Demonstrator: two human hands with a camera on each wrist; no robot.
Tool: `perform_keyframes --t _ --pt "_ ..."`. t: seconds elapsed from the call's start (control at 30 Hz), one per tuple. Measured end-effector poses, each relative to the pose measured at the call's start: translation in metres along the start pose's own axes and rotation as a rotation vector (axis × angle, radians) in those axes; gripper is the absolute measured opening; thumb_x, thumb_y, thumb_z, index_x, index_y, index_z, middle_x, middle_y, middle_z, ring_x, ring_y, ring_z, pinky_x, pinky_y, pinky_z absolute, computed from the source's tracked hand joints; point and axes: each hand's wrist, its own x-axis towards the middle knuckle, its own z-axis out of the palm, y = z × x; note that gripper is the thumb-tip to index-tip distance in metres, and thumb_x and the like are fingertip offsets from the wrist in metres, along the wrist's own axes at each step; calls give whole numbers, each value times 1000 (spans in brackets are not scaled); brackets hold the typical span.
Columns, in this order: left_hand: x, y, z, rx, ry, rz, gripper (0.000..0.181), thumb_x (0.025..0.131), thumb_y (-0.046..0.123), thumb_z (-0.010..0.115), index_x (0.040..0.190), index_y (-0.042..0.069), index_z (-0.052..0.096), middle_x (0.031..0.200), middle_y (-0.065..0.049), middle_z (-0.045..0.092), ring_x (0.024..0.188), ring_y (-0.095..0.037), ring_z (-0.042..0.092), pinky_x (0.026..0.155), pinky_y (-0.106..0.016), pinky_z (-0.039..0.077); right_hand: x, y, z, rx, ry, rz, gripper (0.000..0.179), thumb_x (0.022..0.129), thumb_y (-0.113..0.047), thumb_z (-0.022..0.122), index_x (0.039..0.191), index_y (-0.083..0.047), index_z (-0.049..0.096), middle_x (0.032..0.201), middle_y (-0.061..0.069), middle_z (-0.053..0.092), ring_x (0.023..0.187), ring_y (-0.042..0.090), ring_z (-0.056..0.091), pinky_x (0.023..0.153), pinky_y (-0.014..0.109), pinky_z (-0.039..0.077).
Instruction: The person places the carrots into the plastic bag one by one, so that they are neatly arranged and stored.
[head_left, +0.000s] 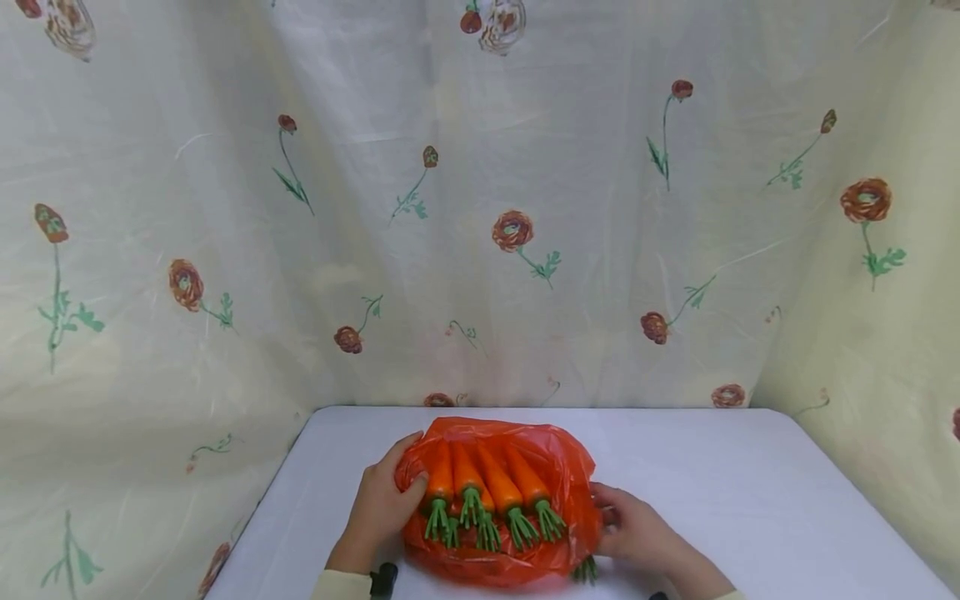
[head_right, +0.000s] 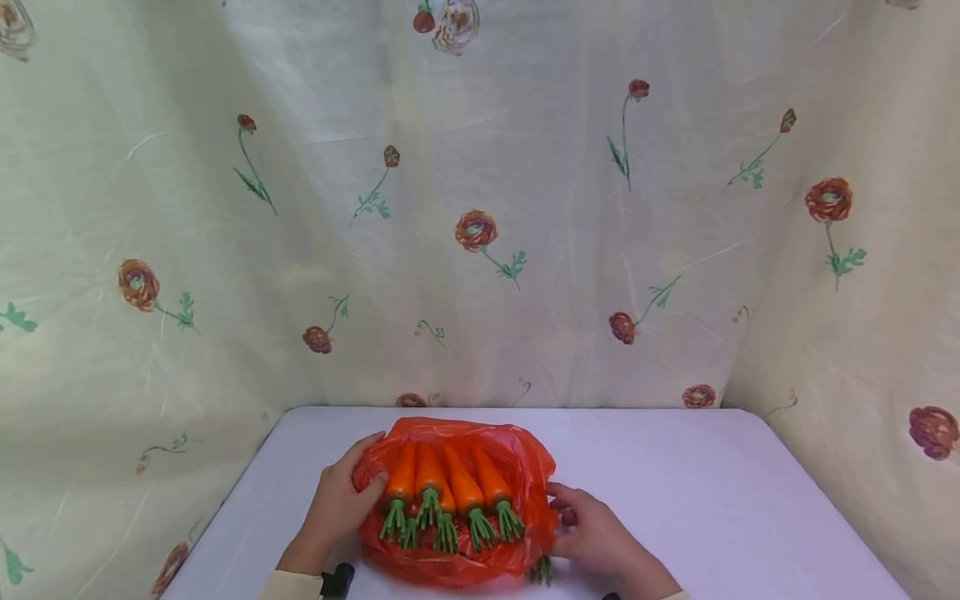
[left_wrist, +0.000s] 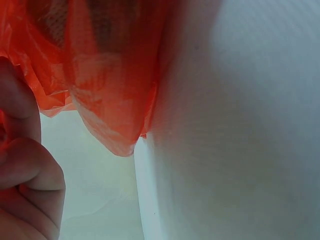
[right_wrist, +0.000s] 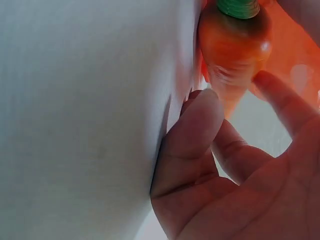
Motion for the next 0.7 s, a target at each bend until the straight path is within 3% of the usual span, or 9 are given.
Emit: perform_keyframes --t 0.23,0.47,0.7 --pt "1 0 -1 -7 -8 -1 62 94 23 76 153 27 55 134 -5 70 117 -26 67 103 -56 54 0 -1 0 -93 -20 -49 65 80 -28 92 138 -16 67 119 1 66 106 23 62 89 56 59" --pt "1 0 0 -5 -13 -13 62 95 24 76 153 29 55 134 -5 70 117 -26 67 103 -56 54 2 0 0 -48 11 6 76 76 -29 95 143 -14 62 120 0 70 99 22 63 83 47 63" --pt "1 1 -1 -6 -24 -26 62 95 24 75 154 28 54 135 -5 70 116 -26 67 102 -57 55 3 6 -5 -24 36 15 69 77 -19 93 139 -16 65 121 4 70 102 23 66 90 52 61"
